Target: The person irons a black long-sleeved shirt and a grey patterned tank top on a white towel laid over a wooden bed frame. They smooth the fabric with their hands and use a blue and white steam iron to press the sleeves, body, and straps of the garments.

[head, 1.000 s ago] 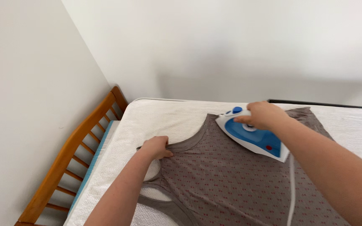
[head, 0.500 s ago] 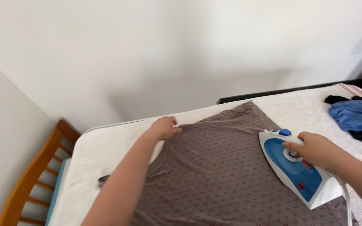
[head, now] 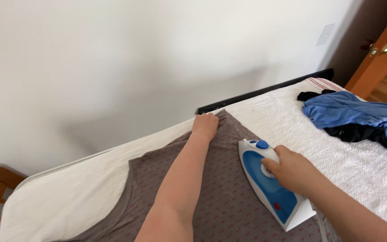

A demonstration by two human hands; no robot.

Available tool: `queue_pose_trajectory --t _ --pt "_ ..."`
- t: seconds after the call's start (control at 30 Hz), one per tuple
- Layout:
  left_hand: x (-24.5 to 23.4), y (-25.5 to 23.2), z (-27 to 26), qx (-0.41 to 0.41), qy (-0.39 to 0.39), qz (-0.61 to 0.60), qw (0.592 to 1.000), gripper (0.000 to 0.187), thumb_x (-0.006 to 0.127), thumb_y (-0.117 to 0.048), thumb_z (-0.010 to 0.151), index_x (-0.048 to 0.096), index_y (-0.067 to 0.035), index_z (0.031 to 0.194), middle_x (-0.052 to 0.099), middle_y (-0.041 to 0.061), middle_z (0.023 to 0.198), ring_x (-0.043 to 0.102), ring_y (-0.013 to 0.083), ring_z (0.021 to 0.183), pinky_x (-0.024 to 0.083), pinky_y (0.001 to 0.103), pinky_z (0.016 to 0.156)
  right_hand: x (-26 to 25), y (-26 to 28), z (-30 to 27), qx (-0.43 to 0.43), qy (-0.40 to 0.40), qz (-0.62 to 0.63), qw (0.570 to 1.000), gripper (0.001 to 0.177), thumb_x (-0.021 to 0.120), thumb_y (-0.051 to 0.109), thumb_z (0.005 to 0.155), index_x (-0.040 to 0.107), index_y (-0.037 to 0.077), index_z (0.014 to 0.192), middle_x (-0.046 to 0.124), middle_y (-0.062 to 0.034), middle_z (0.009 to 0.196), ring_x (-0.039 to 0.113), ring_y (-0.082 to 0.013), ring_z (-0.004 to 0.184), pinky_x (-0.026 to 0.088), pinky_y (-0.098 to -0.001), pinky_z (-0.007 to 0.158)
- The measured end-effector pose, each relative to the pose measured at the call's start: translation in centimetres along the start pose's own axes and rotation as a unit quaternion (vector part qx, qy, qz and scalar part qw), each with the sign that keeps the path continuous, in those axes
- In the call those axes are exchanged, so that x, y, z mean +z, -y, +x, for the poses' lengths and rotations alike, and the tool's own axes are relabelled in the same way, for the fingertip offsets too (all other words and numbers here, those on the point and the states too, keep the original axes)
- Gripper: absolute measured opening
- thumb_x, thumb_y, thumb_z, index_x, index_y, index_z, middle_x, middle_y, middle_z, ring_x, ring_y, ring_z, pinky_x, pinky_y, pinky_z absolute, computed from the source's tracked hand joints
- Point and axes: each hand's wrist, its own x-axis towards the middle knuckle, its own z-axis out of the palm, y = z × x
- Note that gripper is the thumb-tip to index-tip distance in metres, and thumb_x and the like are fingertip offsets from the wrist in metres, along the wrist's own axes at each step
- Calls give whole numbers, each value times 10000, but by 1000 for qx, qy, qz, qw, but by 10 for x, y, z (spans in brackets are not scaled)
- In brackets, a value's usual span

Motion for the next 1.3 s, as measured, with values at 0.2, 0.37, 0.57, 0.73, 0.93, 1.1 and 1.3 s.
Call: queue_pose_trajectory --t 0.2,0.37,0.57,0.73,0.93,1.1,1.3 --pt "-1 10 12 2 -11 -36 999 196 580 -111 932 771 -125 976 738 114 1034 714 296 1017 575 429 849 -18 17 -13 28 53 -6 998 539 594 459 935 593 33 1264 756 -232 1036 788 -350 908 620 -416 808" --pt "-21 37 21 -108 -66 -151 980 172 544 -156 956 710 -132 993 731 138 983 699 337 970 545 479 810 -23 40 -1 46 70 -26 996 561 567 483 952 563 55 1315 750 -226 1031 793 -343 928 636 -418 810" --pt "-40 40 22 -106 -32 -135 985 170 519 -158 983 664 -128 1066 730 130 1020 694 334 1010 548 478 826 -8 57 46 -62 -17 -46 997 561 607 503 956 632 -8 1186 729 -256 1033 729 -381 969 583 -436 833" --pt "-33 40 27 -112 17 -164 980 219 490 -99 973 605 -144 1154 719 162 1109 677 351 1070 545 481 872 -13 86 61 -1 63 -4 998 508 584 471 939 630 42 1208 773 -245 1009 803 -377 894 622 -447 799" --pt "-1 53 28 -121 37 -275 953 227 527 -192 1007 514 -53 1186 709 232 1100 670 412 1070 524 501 903 -9 94 87 -66 14 -27 997 548 613 485 943 627 2 1202 762 -227 884 767 -325 755 607 -420 710" --pt "-6 82 6 -161 105 -365 911 422 612 -376 984 555 -3 1173 705 242 1121 672 385 1091 506 469 944 -6 111 110 -66 -4 -50 997 541 606 491 964 669 -26 1110 755 -212 840 742 -291 733 606 -413 685" --pt "-25 111 -43 -151 263 -333 893 507 709 -401 856 696 -101 1264 698 106 1246 628 282 1137 434 445 999 -3 120 136 -80 -11 -42 996 538 604 482 965 672 -46 1046 761 -190 765 744 -288 680 586 -420 686"
